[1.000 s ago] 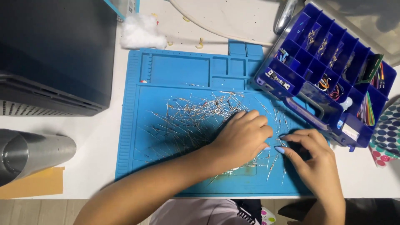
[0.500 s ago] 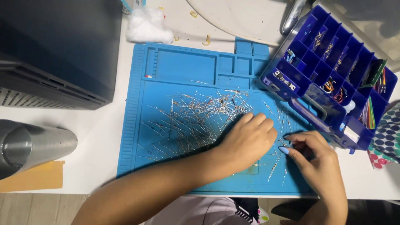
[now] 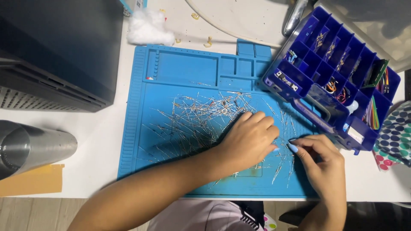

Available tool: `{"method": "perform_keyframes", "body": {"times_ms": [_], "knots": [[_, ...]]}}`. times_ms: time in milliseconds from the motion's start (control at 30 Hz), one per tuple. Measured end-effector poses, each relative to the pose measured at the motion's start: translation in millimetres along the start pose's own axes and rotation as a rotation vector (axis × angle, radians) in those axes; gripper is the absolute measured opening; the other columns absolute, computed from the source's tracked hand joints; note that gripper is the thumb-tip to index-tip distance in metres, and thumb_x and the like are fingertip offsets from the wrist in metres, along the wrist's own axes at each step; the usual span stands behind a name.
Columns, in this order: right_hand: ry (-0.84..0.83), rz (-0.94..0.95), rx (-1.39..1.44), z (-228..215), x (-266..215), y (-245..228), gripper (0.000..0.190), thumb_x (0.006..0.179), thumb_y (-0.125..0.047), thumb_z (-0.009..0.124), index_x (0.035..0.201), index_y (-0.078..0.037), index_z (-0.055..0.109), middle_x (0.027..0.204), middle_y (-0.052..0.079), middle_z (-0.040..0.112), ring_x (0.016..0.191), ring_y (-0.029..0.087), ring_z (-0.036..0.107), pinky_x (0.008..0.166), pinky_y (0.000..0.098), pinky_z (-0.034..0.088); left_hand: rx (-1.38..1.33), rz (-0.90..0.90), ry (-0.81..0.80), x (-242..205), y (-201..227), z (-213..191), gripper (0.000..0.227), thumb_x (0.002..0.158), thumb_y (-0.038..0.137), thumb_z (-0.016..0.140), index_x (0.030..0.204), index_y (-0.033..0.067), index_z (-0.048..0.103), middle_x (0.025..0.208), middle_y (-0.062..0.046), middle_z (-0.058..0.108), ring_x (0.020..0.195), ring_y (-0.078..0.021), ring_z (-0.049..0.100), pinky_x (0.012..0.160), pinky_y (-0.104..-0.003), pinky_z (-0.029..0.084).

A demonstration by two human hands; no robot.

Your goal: The person picks up small electronic components from a pile on a blue cutting mat and places them into compartments of a blue parts organizer. The person repeatedly selects individual components and transfers them to the organizer throughout the clip.

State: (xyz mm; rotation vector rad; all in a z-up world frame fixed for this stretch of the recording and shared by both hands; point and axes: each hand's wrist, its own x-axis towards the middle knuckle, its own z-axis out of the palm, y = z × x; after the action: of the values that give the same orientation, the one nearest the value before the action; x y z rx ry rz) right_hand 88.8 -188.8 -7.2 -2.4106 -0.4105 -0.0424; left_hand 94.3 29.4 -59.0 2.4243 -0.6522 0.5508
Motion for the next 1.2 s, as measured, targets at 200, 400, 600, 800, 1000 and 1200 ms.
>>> {"method": "perform_keyframes", "body": {"times_ms": [200,400,600,800,1000,1200], "knots": [[-0.057,0.028,0.009,-3.6,-0.5,-1.1,0.025,0.089,-0.011,0.079,0.112,-0.005,0.079,0.107,0.008,0.072,0.104,0.020,0.067,0.092,0.0308,0.051,-0.081,0.005,-0.043,-1.9,0.9,5.9,0.017,0.083,0.027,0.087,0.084,0.0201,0.072,0.089,0.002,0.060,0.094,-0.0240,0.056,0.080,-0.040,0.040],[-0.054,-0.025,-0.004,1.0,-0.7,-1.3,0.022,0.086,-0.011,0.082,0.107,-0.006,0.079,0.105,0.007,0.073,0.104,0.021,0.067,0.098,0.0332,0.050,0.031,0.029,0.007,-4.0,6.1,14.1,0.023,0.093,0.025,0.081,0.077,0.0168,0.066,0.082,-0.001,0.056,0.087,-0.0256,0.054,0.076,-0.040,0.039],[-0.020,-0.046,-0.009,3.4,-1.9,-1.2,0.007,0.094,-0.010,0.073,0.093,-0.004,0.078,0.097,0.007,0.076,0.096,0.021,0.068,0.096,0.0356,0.048,-0.102,-0.024,0.015,-4.0,3.4,10.9,0.013,0.093,0.027,0.079,0.088,0.0179,0.070,0.090,0.000,0.059,0.094,-0.0249,0.055,0.082,-0.039,0.039],[0.016,-0.048,-0.012,-3.7,-0.5,-10.8,0.006,0.096,-0.008,0.073,0.094,-0.004,0.077,0.098,0.007,0.074,0.098,0.021,0.067,0.095,0.0332,0.050,-0.157,-0.016,-0.006,0.3,5.7,-2.7,0.039,0.079,0.039,0.089,0.107,0.0169,0.073,0.102,0.000,0.066,0.102,-0.0250,0.058,0.085,-0.039,0.041],[0.055,-0.073,0.040,-7.8,-2.2,-22.6,0.006,0.097,-0.007,0.072,0.095,-0.002,0.075,0.099,0.009,0.072,0.097,0.020,0.067,0.094,0.0316,0.049,-0.229,0.065,0.103,1.2,5.3,-2.1,0.004,0.097,0.020,0.076,0.097,0.0167,0.074,0.088,-0.001,0.062,0.091,-0.0265,0.057,0.082,-0.040,0.041],[0.103,0.068,0.604,4.3,-13.1,-7.9,0.036,0.086,0.003,0.075,0.121,0.007,0.070,0.108,0.015,0.065,0.093,0.019,0.061,0.089,0.0264,0.053,-0.395,0.082,0.292,9.1,17.4,-33.3,0.006,0.103,0.016,0.073,0.100,0.0125,0.070,0.092,-0.003,0.066,0.087,-0.0274,0.058,0.077,-0.040,0.039]]}}
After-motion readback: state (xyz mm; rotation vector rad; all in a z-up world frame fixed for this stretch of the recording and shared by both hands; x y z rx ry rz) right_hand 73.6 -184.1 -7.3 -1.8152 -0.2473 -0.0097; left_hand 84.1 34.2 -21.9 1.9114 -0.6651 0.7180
